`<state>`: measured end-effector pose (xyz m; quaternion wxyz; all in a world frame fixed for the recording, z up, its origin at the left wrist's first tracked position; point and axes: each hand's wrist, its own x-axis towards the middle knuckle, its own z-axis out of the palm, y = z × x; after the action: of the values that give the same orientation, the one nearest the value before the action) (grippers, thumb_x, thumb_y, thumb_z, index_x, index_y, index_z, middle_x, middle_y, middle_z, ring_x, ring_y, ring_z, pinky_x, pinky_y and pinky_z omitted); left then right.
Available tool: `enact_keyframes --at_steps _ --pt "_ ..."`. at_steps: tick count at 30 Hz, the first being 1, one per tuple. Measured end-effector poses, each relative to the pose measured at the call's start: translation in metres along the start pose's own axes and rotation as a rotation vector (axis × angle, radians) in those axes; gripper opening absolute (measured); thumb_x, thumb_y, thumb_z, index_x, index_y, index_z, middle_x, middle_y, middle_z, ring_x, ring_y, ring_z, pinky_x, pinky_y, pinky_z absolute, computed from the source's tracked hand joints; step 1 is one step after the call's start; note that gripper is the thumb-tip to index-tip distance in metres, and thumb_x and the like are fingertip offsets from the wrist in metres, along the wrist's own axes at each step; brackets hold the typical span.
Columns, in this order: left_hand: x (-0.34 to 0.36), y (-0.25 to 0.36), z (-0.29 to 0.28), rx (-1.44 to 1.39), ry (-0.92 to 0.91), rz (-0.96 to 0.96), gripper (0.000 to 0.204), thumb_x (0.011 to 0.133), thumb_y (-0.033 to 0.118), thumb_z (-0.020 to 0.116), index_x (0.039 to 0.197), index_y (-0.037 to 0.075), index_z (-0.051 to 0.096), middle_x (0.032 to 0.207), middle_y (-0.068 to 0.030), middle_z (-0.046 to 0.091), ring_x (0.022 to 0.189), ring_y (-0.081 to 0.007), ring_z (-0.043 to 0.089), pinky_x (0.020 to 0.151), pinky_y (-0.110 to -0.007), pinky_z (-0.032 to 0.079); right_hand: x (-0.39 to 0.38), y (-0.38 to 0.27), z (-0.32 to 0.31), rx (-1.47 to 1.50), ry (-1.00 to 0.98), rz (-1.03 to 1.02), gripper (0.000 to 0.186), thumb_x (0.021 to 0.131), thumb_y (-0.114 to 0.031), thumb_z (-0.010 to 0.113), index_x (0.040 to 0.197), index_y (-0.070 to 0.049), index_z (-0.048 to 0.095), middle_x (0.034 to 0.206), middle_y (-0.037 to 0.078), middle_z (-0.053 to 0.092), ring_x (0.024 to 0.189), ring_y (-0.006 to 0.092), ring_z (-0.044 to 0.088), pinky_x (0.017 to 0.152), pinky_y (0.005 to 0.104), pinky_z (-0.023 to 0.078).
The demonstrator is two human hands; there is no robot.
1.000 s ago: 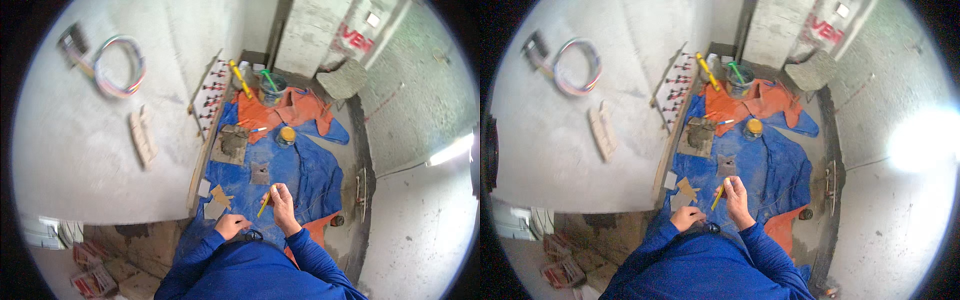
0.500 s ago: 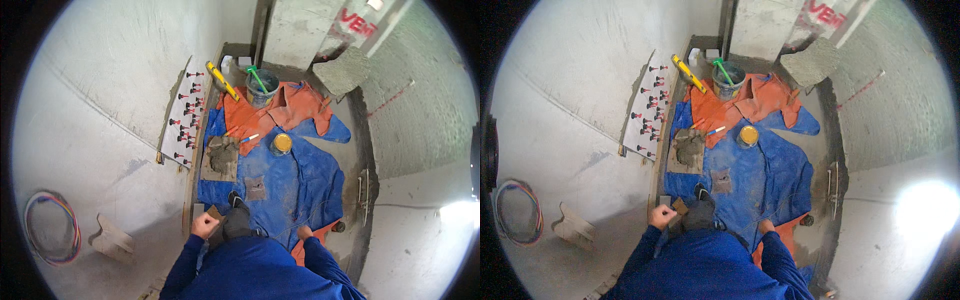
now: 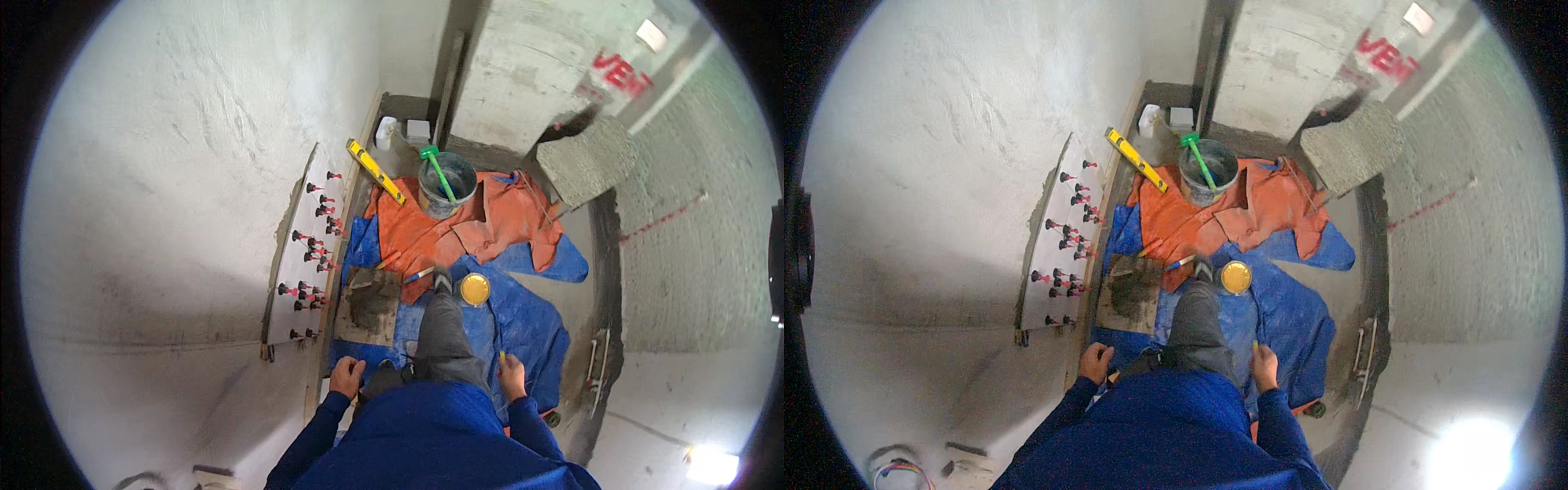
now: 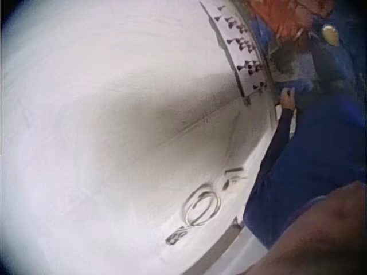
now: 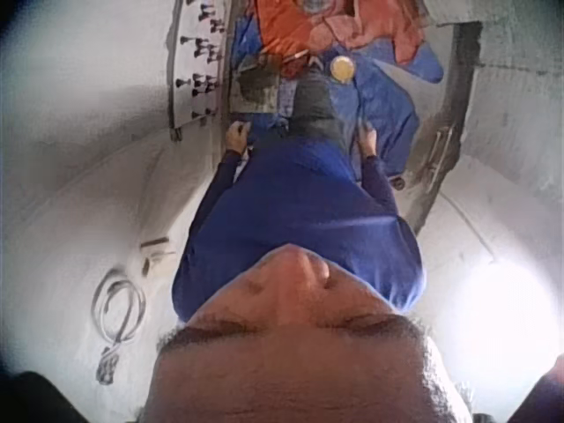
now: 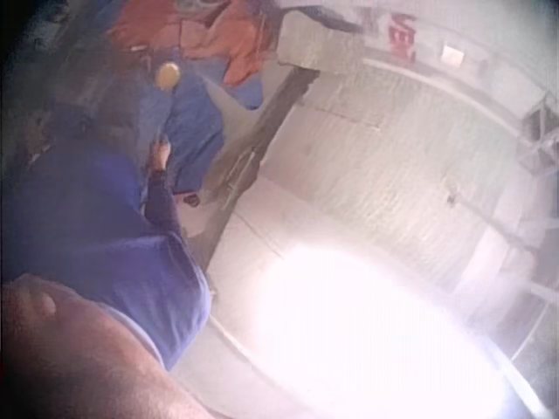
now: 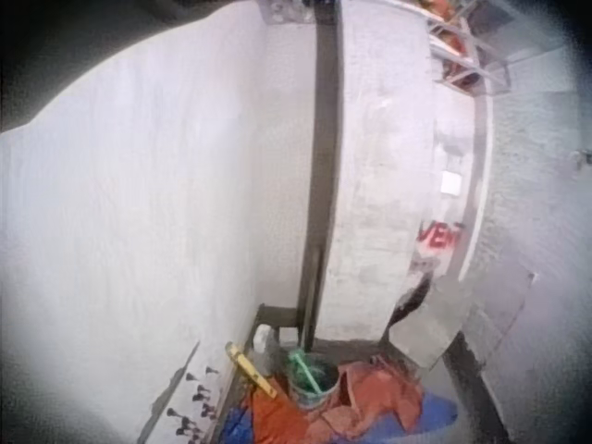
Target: The person installs white wall tiles using red tile leveling clips and a green rubber mallet. They tap the tiles into place, adjust the clips, measure gaps with a tape measure, and wipe the tile surface with a blue sponge.
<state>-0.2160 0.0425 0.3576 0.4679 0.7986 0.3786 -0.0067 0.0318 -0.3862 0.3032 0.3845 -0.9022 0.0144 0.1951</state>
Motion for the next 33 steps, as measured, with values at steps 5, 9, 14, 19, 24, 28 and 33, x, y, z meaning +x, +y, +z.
enact_keyframes --at_steps 5,9,14,19,24,28,33 --pt "0.045 -0.028 0.074 -0.015 0.238 -0.113 0.04 0.103 0.042 0.059 0.107 0.003 0.066 0.108 -0.0199 0.062 0.1 -0.0367 0.061 0.088 -0.046 0.049 0.183 -0.172 0.024 -0.199 -0.181 -0.414 0.024 0.102 -0.027 0.058 0.104 -0.004 0.068 0.081 0.02 0.068 0.078 0.0386 0.068 0.068 0.0453 0.053" --pt "0.103 0.025 0.135 -0.161 0.414 -0.465 0.038 0.104 0.04 0.054 0.115 0.006 0.066 0.111 -0.0209 0.063 0.105 -0.0411 0.061 0.091 -0.047 0.049 0.311 -0.259 0.106 -0.502 -0.518 -1.081 0.022 0.102 -0.025 0.056 0.114 -0.01 0.066 0.093 0.018 0.07 0.082 0.041 0.069 0.069 0.0484 0.056" --pt "0.14 0.172 0.175 -0.206 0.487 -0.735 0.044 0.104 0.046 0.052 0.113 0.006 0.067 0.109 -0.0249 0.068 0.105 -0.047 0.063 0.085 -0.051 0.05 0.424 -0.287 0.115 -0.804 -0.965 -1.003 0.022 0.103 -0.026 0.053 0.12 -0.016 0.063 0.096 0.018 0.07 0.081 0.0419 0.069 0.068 0.0525 0.056" --pt "0.153 0.29 0.175 -0.49 0.611 -0.938 0.05 0.105 0.05 0.052 0.108 0.003 0.068 0.089 -0.0166 0.068 0.08 -0.0315 0.066 0.072 -0.041 0.05 0.469 -0.335 0.047 -0.727 -1.164 -0.705 0.022 0.103 -0.025 0.059 0.111 -0.006 0.066 0.092 0.025 0.07 0.083 0.0451 0.068 0.067 0.0522 0.052" --pt "0.149 0.362 0.18 -0.758 0.586 -1.02 0.056 0.105 0.058 0.049 0.101 0.004 0.066 0.074 -0.0008 0.054 0.066 -0.0114 0.05 0.061 -0.028 0.039 0.477 -0.373 0.023 -0.754 -1.347 -0.585 0.026 0.103 -0.028 0.059 0.118 -0.008 0.065 0.089 0.024 0.071 0.081 0.0469 0.069 0.07 0.0562 0.053" --pt "0.211 0.28 0.21 -0.801 0.648 -0.882 0.057 0.107 0.057 0.044 0.099 0.004 0.063 0.072 0.0017 0.049 0.064 -0.0094 0.045 0.058 -0.028 0.035 0.514 -0.35 0.135 -0.618 -1.255 -0.718 0.023 0.104 -0.021 0.058 0.114 -0.002 0.066 0.091 0.023 0.07 0.08 0.046 0.067 0.071 0.0493 0.052" --pt "0.382 0.044 0.251 -0.737 0.559 -0.576 0.047 0.107 0.048 0.05 0.112 0.003 0.066 0.08 -0.0029 0.061 0.07 -0.0122 0.055 0.064 -0.028 0.044 0.555 -0.305 0.382 -0.476 -1.569 -0.352 0.027 0.1 -0.021 0.06 0.118 -0.003 0.069 0.087 0.022 0.07 0.081 0.0407 0.069 0.071 0.0511 0.053"
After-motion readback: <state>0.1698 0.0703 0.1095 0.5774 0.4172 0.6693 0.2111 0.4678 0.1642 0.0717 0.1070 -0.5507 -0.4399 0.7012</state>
